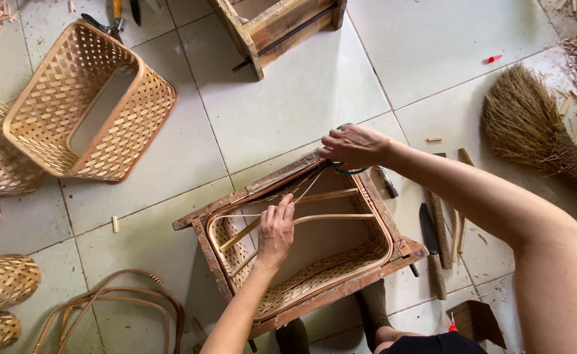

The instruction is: The person weaves a rectangular basket by hand, inserting and bending thin bamboo strips into the basket's frame. They use a hammer to tap the strips into place and a pair of scissors to trim excess material. The basket is held in a wooden jig on the floor.

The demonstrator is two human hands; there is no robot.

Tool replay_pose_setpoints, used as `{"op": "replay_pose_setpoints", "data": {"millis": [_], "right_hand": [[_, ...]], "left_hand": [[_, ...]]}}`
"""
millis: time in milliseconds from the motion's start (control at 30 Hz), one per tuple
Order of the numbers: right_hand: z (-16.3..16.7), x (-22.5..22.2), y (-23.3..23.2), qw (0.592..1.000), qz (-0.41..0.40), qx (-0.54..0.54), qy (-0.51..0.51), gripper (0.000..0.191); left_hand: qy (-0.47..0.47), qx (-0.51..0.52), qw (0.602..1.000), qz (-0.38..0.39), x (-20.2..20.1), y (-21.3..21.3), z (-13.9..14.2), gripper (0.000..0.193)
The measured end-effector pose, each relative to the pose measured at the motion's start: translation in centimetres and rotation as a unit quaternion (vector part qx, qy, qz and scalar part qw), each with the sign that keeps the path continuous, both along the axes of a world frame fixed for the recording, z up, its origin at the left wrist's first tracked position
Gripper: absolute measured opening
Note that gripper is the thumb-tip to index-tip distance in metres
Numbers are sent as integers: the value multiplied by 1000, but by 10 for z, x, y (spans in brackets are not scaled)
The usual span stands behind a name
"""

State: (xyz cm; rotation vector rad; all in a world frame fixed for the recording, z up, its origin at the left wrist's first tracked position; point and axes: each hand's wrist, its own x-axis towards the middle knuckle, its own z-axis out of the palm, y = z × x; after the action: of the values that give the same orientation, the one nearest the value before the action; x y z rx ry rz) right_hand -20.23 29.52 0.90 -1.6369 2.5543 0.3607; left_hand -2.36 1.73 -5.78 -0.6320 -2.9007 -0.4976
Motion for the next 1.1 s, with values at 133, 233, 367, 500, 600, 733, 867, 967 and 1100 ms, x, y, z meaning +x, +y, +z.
{"op": "replay_pose_setpoints", "data": {"millis": [133,233,367,500,600,733,867,967,1100], "right_hand": [[-20,-7,9,998,47,-36,-30,59],[-36,-10,15,994,75,-68,-35,55],[-40,-10,18,985,112,-130,32,45],[-19,-7,12,998,59,-37,9,55],[-4,-6,0,999,29,19,17,69],[0,-5,-12,998,35,42,18,70],[-11,-8,-9,994,84,-49,41,65],[-20,-10,-2,986,127,-91,55,55],[-26,-12,2,984,143,-93,57,52]], "left_hand": [[-4,-1,1000,-1,1,-1,4,41],[-16,0,1000,-2,1,-2,1,45],[5,-1,1000,-5,1,-2,-6,48],[-8,-4,1000,-7,0,-5,-11,49],[-7,4,1000,-5,0,-6,-12,49],[8,0,1000,-10,0,-5,-9,50],[4,-8,1000,-8,0,-4,-4,46],[-19,1,1000,-6,0,-3,1,48],[-14,4,1000,-3,0,-3,5,46]]}}
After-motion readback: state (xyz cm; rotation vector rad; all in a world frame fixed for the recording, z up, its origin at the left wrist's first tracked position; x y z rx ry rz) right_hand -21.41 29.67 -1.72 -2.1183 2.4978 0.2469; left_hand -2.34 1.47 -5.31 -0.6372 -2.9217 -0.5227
